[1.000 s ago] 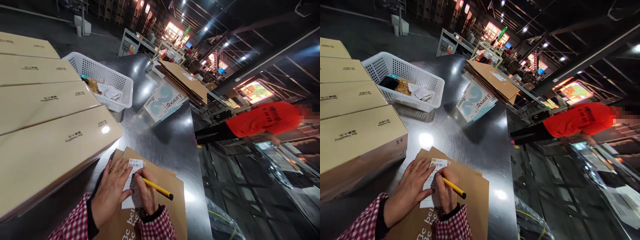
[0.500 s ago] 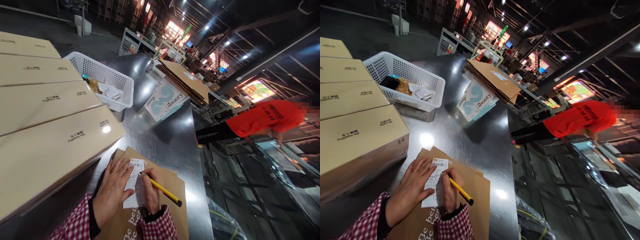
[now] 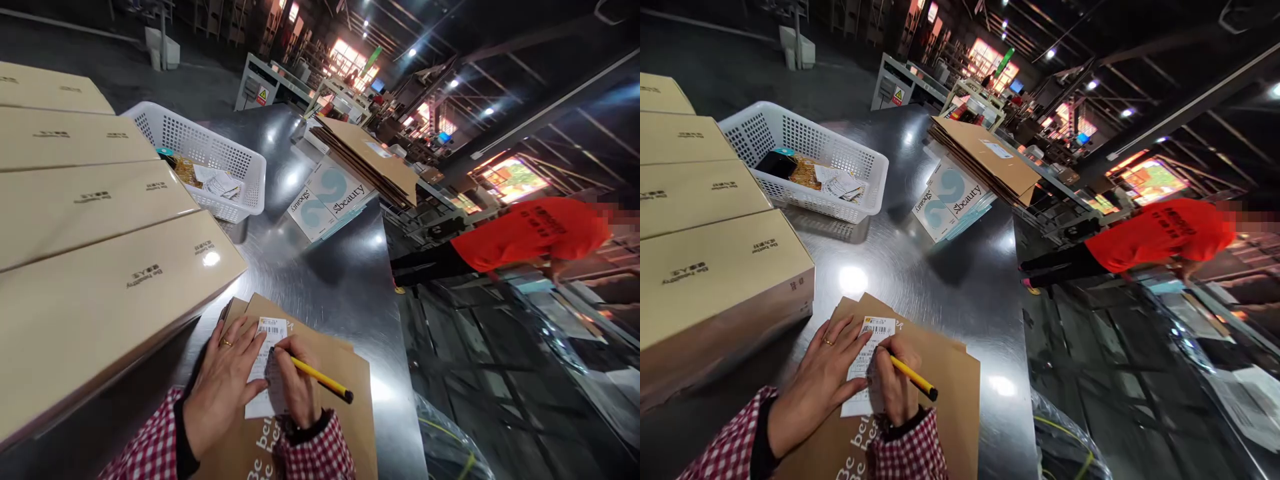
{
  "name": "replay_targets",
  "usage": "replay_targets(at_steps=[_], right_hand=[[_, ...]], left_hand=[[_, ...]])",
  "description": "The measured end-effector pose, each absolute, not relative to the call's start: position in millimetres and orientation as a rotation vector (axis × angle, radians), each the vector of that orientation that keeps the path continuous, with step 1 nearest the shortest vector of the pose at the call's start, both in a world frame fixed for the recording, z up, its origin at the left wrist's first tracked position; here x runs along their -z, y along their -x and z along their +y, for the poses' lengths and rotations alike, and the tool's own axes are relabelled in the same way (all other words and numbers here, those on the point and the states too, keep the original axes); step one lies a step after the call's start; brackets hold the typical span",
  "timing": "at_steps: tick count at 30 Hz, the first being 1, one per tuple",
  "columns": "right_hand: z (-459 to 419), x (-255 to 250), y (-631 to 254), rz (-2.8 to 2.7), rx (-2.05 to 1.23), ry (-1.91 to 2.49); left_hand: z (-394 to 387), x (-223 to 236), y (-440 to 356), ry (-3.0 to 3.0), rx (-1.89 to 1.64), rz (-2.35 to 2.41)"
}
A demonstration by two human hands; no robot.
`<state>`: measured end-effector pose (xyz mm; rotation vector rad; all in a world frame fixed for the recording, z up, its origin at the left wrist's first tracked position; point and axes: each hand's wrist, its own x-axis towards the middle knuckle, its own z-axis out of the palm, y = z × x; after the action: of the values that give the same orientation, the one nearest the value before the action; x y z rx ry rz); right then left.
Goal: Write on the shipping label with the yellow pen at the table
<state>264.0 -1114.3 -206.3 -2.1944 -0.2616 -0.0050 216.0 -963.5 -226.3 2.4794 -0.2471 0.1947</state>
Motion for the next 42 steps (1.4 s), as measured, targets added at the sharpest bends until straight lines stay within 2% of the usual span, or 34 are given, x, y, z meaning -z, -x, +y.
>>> replay_targets(at_steps=[42], right_hand=[[-1116.1,210.2,-266.4,-0.242,0.023,2.147]], left_hand=[[-961.7,223.9,-216.8,-2.500,-0.116,-0.251]])
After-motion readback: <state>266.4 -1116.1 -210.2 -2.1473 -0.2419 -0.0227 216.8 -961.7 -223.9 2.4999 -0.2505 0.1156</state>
